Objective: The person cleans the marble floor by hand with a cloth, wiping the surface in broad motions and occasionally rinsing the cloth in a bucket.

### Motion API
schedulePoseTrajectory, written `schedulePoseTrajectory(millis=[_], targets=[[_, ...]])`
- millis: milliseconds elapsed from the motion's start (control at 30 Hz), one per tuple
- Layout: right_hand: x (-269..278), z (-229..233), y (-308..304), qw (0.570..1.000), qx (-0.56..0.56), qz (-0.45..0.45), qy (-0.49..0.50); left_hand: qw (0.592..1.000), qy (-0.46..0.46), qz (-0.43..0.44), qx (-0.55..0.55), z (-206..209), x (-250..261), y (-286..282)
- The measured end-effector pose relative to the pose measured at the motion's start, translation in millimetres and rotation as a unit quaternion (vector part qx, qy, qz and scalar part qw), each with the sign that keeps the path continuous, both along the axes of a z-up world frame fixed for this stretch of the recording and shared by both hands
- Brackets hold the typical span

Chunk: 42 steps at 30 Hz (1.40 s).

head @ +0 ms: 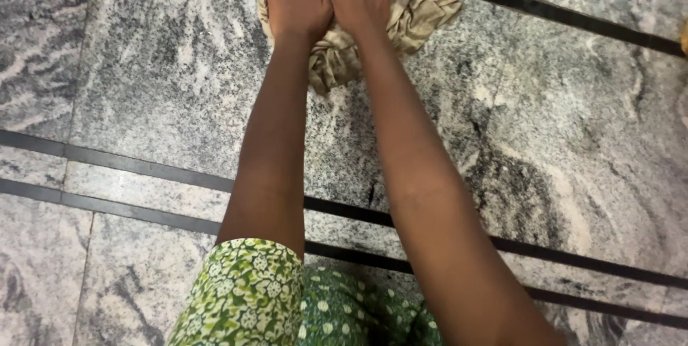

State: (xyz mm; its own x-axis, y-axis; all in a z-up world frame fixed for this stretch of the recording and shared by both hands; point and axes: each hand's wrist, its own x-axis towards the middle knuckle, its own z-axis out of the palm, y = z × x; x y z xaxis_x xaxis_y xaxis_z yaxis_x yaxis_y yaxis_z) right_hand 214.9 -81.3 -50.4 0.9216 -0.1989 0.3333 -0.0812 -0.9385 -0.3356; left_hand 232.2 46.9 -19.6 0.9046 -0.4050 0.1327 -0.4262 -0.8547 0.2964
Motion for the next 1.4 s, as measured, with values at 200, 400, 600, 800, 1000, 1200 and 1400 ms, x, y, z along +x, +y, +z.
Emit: schedulePoseTrajectory(millis=[200,400,600,800,1000,1200,1400], targets=[[-46.4,7.7,17.4,0.995,-0.060,-0.033,0.070,0.994,0.066,-0.022,0.090,15.1,-46.4,14.5],[-132.1,31.7,46.8,0.976,-0.073,-0.025,0.203,0.992,0.091,-0.014,0.092,27.2,-124.7,39.4],[-201.7,47.9,74.2,0.965,-0.049,-0.050,0.254,0.995,0.078,-0.010,0.058,26.7,-200.2,63.7],[-272.5,58.6,94.4,0.965,-0.053,-0.066,0.248,0.991,0.101,-0.023,0.089,29.4,-263.2,79.7],[-334.7,57.8,116.7,0.970,0.004,-0.149,0.192,0.990,0.064,-0.088,0.085,23.6,-305.0,94.9],[-371.9,62.7,143.7,0.948,0.018,-0.256,0.185,0.975,0.103,-0.182,0.077,18.0,-314.5,106.0],[-362.4,78.2,143.9,0.908,0.021,-0.292,0.300,0.975,0.061,-0.197,0.079,17.2,-312.6,107.1]])
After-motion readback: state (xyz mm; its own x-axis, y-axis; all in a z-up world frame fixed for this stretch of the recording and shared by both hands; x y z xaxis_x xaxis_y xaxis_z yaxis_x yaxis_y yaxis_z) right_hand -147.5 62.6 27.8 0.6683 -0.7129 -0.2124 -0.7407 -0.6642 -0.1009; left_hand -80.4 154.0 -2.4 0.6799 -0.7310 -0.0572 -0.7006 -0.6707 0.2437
